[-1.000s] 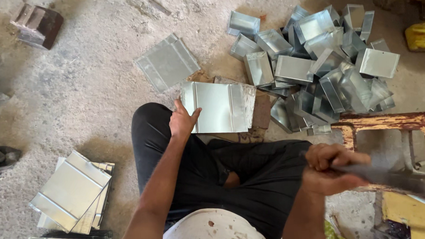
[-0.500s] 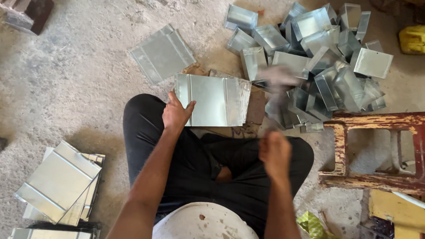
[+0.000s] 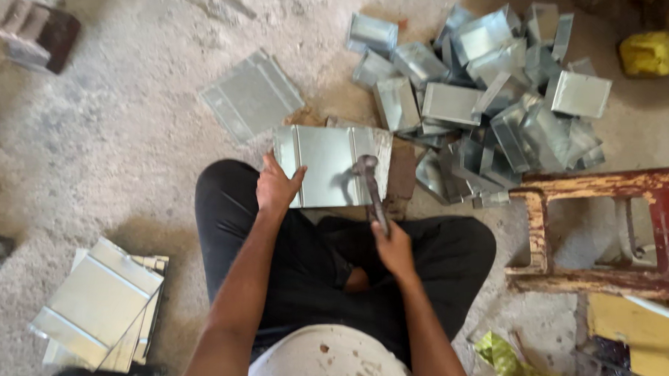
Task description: The person sits on the floor and uses a hammer to repeatedly strike a rectangular metal sheet placed on a wooden block. They adjust the sheet's position and continue hammering along its edges and surface.
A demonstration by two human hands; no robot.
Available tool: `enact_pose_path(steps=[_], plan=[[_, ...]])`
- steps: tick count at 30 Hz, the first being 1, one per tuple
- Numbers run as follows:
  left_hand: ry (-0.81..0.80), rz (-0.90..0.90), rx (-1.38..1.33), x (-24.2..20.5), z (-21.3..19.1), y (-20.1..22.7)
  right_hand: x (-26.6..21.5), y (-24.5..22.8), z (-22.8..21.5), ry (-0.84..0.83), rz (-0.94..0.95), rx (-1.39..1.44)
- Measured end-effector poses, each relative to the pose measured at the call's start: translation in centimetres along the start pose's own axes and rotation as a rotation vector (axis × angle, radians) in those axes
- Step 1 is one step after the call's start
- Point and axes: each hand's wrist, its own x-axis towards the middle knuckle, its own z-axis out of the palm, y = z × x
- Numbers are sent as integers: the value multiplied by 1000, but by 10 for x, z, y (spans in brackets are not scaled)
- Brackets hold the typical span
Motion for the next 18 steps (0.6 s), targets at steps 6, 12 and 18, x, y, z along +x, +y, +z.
enact_pose_path(steps=[6,12,18], plan=[[17,18,-35,2,3,-3,5,-90,-65,151,218,470],[-22,-34,-28,4,5,-3,15,-124,-107,476,-690,805],[-11,-3,-23,-2,4,-5,10,0,8,272,-320,72]])
